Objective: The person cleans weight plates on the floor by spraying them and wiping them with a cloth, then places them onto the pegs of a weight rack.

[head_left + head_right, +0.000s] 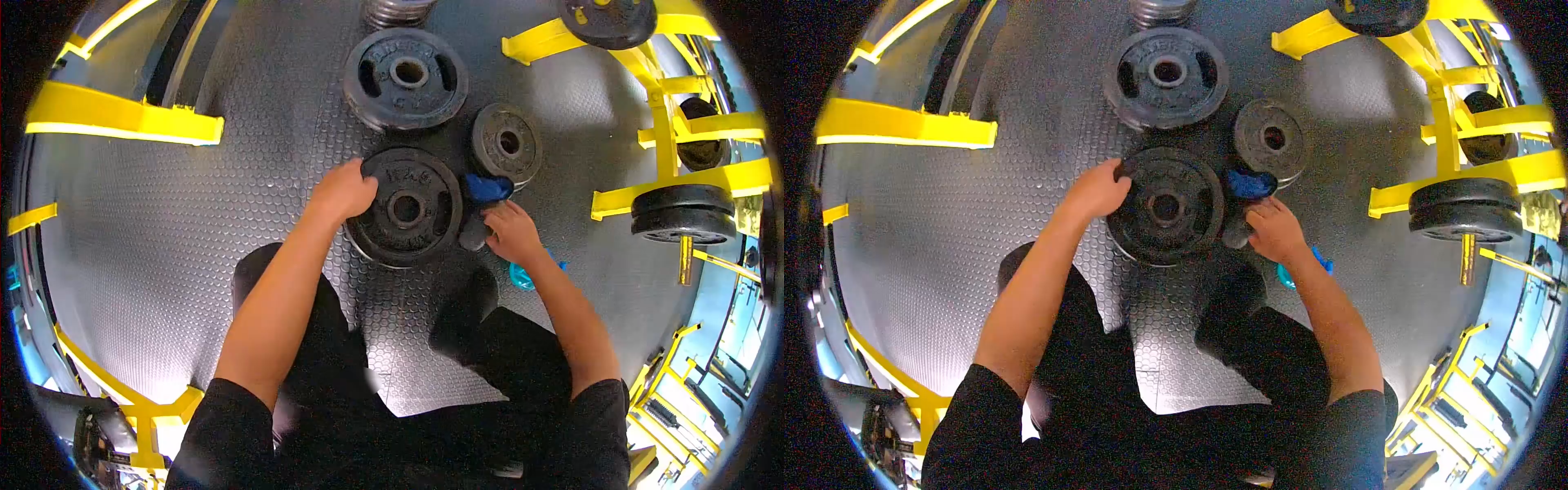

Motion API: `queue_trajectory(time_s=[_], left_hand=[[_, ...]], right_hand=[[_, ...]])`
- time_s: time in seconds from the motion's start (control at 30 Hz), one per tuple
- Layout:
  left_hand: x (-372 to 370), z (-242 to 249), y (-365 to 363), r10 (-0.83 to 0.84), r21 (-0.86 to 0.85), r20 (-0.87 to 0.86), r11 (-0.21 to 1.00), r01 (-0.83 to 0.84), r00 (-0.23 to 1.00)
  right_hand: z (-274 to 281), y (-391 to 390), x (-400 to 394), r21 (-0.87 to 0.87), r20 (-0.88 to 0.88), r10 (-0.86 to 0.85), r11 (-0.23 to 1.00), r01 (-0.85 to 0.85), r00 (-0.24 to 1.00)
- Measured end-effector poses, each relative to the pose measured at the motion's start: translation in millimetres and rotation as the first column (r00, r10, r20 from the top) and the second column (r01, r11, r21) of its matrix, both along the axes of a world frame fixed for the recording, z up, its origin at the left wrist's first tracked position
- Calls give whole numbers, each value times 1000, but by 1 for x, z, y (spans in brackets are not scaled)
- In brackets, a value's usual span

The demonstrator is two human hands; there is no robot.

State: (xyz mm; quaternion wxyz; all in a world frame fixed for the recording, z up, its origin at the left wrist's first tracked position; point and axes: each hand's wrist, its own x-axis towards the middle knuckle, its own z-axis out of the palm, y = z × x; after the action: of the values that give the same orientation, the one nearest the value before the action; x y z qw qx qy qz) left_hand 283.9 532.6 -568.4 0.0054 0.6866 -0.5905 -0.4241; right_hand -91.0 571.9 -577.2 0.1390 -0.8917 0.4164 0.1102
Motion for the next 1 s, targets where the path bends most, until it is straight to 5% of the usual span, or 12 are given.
queue_trajectory(time_s=[0.03,0.1,0.17,0.23,0.3,0.37,0.8,1.0], left_hand=[[0,-5,2,-5,-14,1,1000,5,1000],[2,-18,4,-32,5,70,999,32,997],[3,-29,6,-62,69,126,996,54,990],[-3,-44,22,-87,149,177,987,61,980],[-11,-54,31,78,176,172,978,-109,982],[-14,-53,36,84,132,170,985,-107,982],[-11,-48,43,27,5,154,1000,-28,988],[-11,-3,117,14,201,48,979,-23,999]], right_hand=[[10,-3,7,-14,1,-5,1000,5,1000],[32,-10,30,339,-73,-235,908,246,969],[40,-13,54,334,-28,-312,893,303,950],[7,-10,62,366,64,-658,715,595,751],[-6,-10,83,397,-184,-705,584,708,685],[-14,-7,98,365,-114,-808,508,781,578],[-17,14,106,438,-35,-884,406,802,466],[39,100,94,470,-32,-902,367,803,430]])
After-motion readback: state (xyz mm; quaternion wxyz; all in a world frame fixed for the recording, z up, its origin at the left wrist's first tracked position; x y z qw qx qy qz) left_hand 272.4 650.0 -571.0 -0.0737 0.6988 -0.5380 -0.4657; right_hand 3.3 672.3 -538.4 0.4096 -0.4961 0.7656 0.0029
